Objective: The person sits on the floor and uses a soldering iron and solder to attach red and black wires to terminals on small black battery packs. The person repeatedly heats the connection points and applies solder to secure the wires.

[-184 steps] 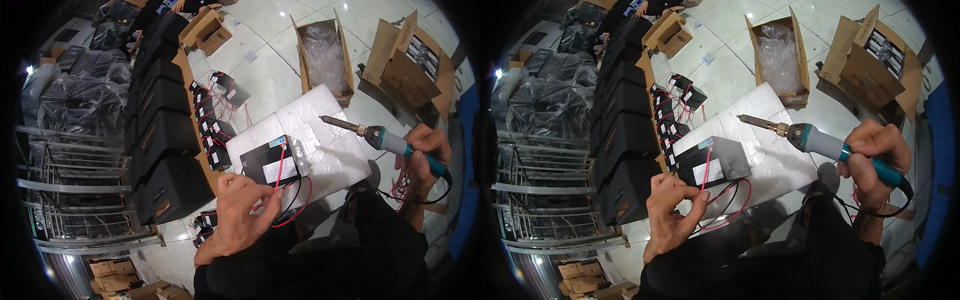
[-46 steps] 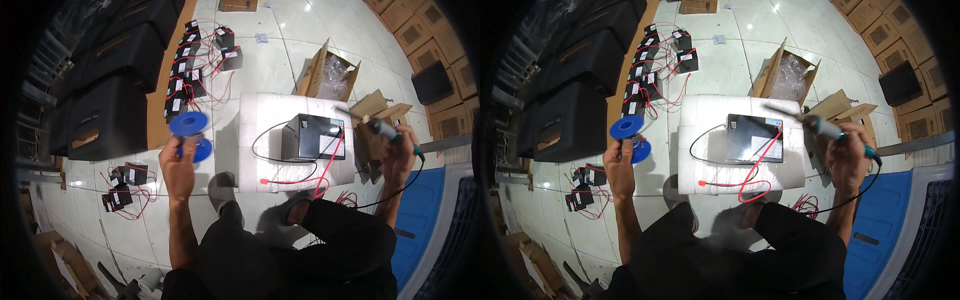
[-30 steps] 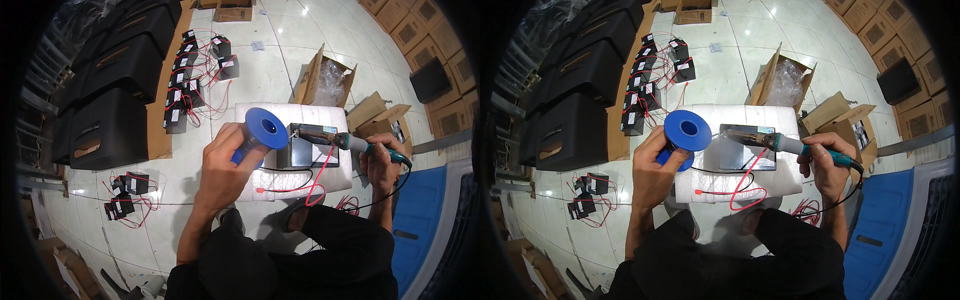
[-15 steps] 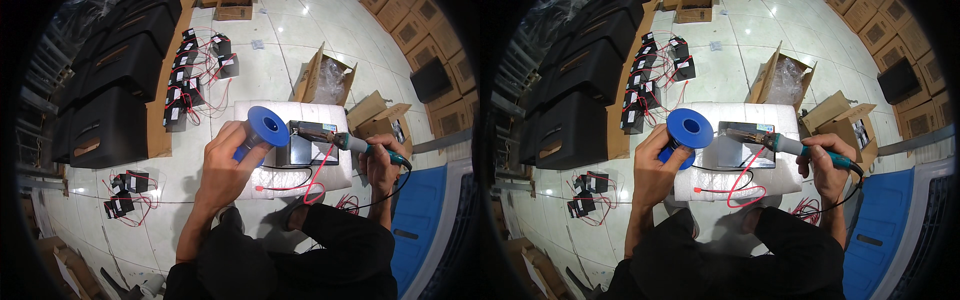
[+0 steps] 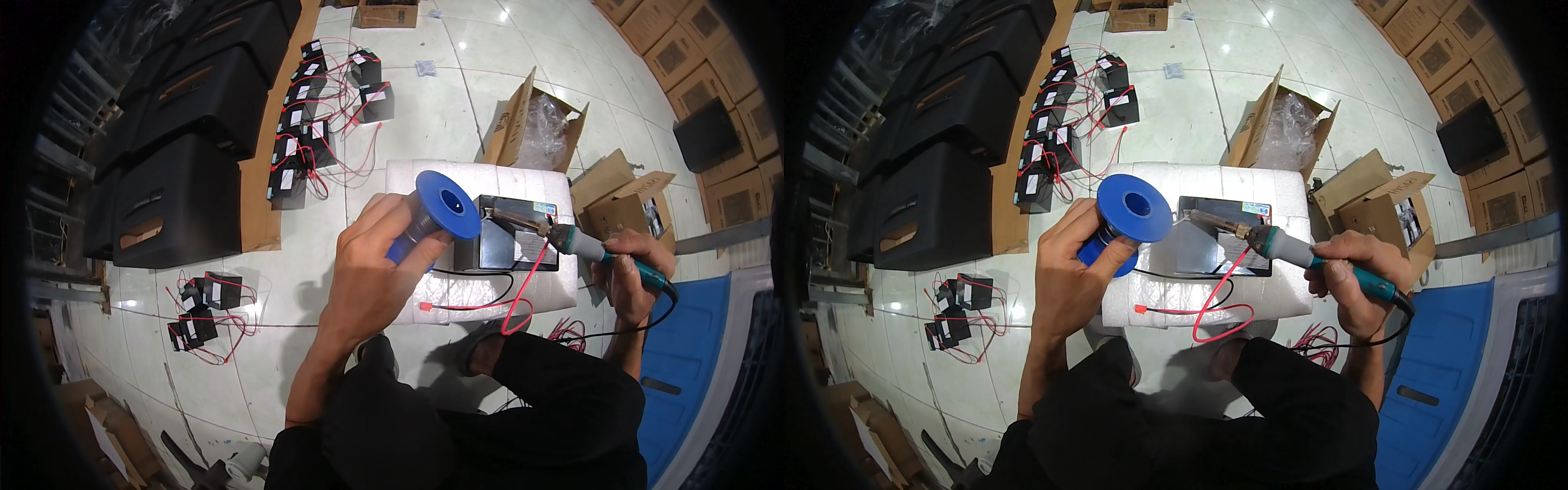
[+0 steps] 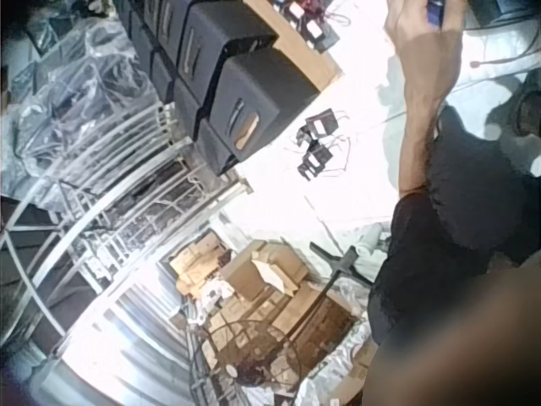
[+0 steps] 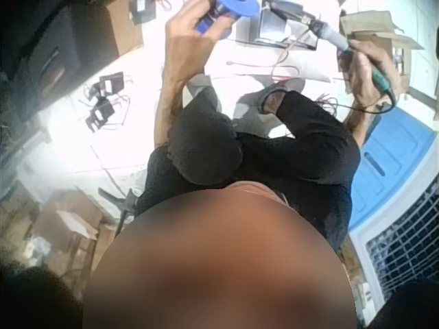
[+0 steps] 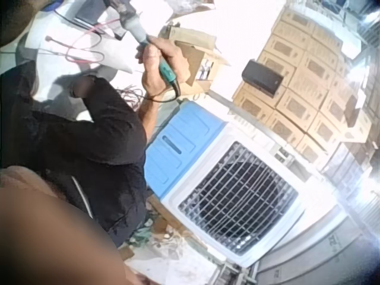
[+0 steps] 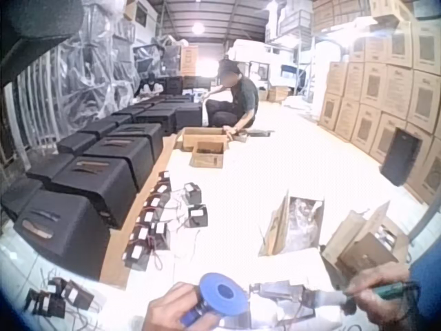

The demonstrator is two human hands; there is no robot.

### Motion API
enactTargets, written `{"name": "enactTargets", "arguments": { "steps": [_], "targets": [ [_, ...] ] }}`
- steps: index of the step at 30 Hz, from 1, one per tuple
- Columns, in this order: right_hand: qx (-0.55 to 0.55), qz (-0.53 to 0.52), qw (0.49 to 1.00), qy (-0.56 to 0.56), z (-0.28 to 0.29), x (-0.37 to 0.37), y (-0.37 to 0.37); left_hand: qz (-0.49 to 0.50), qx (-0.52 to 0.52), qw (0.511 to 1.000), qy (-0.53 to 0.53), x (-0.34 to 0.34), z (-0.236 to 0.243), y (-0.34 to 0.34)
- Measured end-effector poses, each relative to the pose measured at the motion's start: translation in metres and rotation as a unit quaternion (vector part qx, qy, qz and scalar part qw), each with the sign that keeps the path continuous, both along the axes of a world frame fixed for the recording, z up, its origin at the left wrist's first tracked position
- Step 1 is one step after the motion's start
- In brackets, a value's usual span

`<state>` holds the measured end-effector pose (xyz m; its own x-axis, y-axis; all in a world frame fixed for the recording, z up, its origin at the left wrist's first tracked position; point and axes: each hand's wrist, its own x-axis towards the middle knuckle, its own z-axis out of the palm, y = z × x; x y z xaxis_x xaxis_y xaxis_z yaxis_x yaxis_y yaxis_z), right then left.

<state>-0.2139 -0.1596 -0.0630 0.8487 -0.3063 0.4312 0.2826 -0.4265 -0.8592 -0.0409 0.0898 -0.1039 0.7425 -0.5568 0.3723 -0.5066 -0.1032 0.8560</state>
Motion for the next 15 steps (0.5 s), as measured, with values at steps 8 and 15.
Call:
{"name": "enactTargets", "arguments": {
  "steps": [8,15],
  "targets": [
    [-0.181,0.035,0.982,-0.039,0.017,0.002,0.005,-0.001,-0.003,1.000,-0.020,-0.002,0.002,-0.001],
    [-0.264,0.077,0.959,-0.065,0.021,0.004,0.007,-0.001,-0.010,0.999,-0.032,-0.001,0.001,-0.003]
  ]
}}
